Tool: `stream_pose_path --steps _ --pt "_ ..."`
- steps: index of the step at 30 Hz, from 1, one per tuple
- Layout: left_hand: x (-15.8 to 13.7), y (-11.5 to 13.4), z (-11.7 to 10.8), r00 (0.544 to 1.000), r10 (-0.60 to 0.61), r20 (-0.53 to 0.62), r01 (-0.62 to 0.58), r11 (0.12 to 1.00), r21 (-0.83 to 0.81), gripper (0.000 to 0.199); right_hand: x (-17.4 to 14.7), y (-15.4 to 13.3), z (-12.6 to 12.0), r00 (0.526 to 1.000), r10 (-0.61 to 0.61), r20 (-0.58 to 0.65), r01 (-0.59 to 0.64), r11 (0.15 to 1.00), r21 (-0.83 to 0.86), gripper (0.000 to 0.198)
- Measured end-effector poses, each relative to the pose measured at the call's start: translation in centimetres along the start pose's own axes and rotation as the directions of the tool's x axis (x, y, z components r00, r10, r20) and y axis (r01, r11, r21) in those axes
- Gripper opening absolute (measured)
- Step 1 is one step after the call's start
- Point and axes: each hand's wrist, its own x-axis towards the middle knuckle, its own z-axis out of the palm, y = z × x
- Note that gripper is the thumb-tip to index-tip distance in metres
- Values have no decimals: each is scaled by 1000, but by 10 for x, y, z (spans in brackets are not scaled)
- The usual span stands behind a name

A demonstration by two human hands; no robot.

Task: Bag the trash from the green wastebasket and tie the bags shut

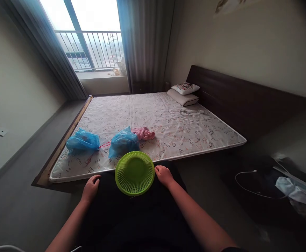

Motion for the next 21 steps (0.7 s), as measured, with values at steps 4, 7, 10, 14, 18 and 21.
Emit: stream_pose_path --steps 4,7,10,14,18,21 --pt "0 -2 1 1000 -5 4 5 1000 -2 41 1 3 1 998 -59 26 58 997 47 26" --pt "0 -3 1 1000 -5 7 5 1000 -3 41 2 5 3 994 -104 26 97 973 207 20" --pt "1 -4 1 1000 -5 13 5 1000 -5 41 5 6 6 996 -35 -77 75 788 611 17" --pt "0 -6 1 1000 -7 18 8 1000 -8 43 9 14 3 937 290 -194 70 387 919 35" --pt "0 -7 1 1000 -11 15 11 1000 -11 43 14 28 1 832 499 -240 129 247 960 41" --pt "0 -6 1 1000 -20 12 20 1000 -11 41 17 34 2 822 555 -130 112 67 991 36"
